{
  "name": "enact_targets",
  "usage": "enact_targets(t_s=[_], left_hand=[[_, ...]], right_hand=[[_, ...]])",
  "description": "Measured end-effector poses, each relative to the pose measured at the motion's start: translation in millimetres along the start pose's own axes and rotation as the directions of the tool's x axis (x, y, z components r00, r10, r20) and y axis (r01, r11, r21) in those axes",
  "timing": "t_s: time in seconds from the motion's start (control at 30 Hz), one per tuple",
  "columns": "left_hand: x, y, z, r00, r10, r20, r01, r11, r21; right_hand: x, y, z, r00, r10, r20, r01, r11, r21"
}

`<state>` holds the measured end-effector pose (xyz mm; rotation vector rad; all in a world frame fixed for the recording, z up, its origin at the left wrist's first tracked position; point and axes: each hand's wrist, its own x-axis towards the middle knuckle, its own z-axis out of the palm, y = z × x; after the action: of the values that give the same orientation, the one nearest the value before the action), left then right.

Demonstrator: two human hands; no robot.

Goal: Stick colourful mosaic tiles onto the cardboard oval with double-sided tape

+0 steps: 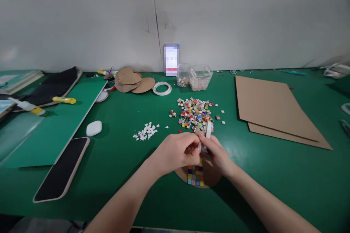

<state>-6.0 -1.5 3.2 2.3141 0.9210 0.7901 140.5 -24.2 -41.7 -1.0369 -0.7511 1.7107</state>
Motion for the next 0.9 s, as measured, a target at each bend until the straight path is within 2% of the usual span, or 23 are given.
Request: enact_targets(t_s=[0.07, 0.33, 0.57, 0.9], left_hand=[[0, 0, 0.8, 1.0, -0.002, -0.011, 0.002, 1.0, -0.003], [-2, -3, 5.3, 0.999, 0.0, -0.035, 0.0, 1.0, 0.008], [-2, 2, 0.9, 0.997, -0.072, 0.036, 0.072, 0.997, -0.012], [-1, 0, -4.0, 0.996, -0.049, 0.071, 0.043, 0.996, 0.083]], right_hand=[[-1, -2, 3, 0.999, 0.006, -0.051, -0.005, 1.0, 0.022], [-3, -9, 9, 1.0, -0.02, 0.006, 0.02, 1.0, -0.01], [0, -7, 6, 0.998, 0.058, -0.023, -0.055, 0.994, 0.091], [0, -13, 7, 1.0, 0.019, 0.006, -0.019, 1.0, 0.009]])
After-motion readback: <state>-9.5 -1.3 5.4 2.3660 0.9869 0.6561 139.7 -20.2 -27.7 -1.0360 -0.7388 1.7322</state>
